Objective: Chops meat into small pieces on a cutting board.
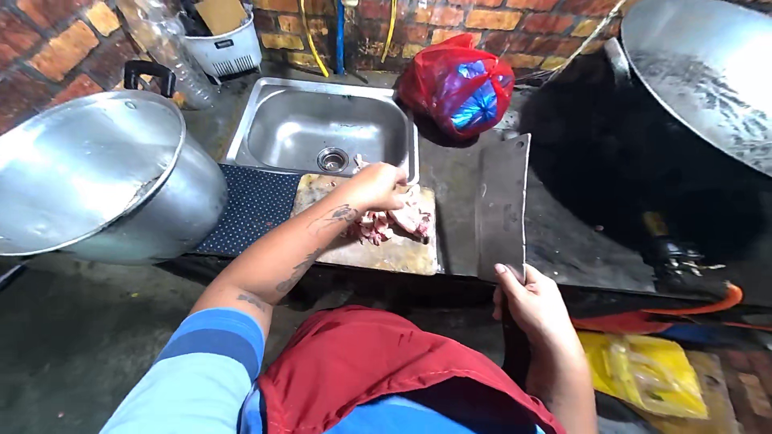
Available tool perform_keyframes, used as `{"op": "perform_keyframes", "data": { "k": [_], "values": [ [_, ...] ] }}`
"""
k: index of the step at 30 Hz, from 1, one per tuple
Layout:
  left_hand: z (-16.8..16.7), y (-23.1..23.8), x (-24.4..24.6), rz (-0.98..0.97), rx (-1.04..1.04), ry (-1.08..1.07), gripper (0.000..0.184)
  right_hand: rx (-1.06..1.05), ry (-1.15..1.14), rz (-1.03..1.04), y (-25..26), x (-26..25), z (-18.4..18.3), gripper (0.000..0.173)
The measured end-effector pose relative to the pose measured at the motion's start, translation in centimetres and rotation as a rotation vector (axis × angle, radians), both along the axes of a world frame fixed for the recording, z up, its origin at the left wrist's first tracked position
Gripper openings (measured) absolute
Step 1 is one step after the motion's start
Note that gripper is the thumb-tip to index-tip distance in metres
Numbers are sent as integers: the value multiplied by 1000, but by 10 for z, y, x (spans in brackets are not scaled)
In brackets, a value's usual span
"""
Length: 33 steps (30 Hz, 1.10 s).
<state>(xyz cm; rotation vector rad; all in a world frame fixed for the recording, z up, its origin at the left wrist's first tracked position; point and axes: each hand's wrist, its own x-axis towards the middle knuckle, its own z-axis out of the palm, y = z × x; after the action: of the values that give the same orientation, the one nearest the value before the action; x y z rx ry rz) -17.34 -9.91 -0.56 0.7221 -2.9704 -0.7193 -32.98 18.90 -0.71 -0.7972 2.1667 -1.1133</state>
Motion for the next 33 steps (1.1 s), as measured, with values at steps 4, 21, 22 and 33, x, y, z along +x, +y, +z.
{"op": "perform_keyframes", "data": {
  "k": [4,21,22,33],
  "values": [
    [-14,16,-41,17,59,-174,72,-22,-12,39,2,1,-1,18],
    [21,8,-36,227,496,26,34,-49,-54,51,8,-5,-6,14],
    [30,7,-17,246,533,134,30,-48,-62,77,2,-1,-6,14],
    [40,1,181,731,434,483,30,291,-251,731,-103,83,-3,24]
  ]
}}
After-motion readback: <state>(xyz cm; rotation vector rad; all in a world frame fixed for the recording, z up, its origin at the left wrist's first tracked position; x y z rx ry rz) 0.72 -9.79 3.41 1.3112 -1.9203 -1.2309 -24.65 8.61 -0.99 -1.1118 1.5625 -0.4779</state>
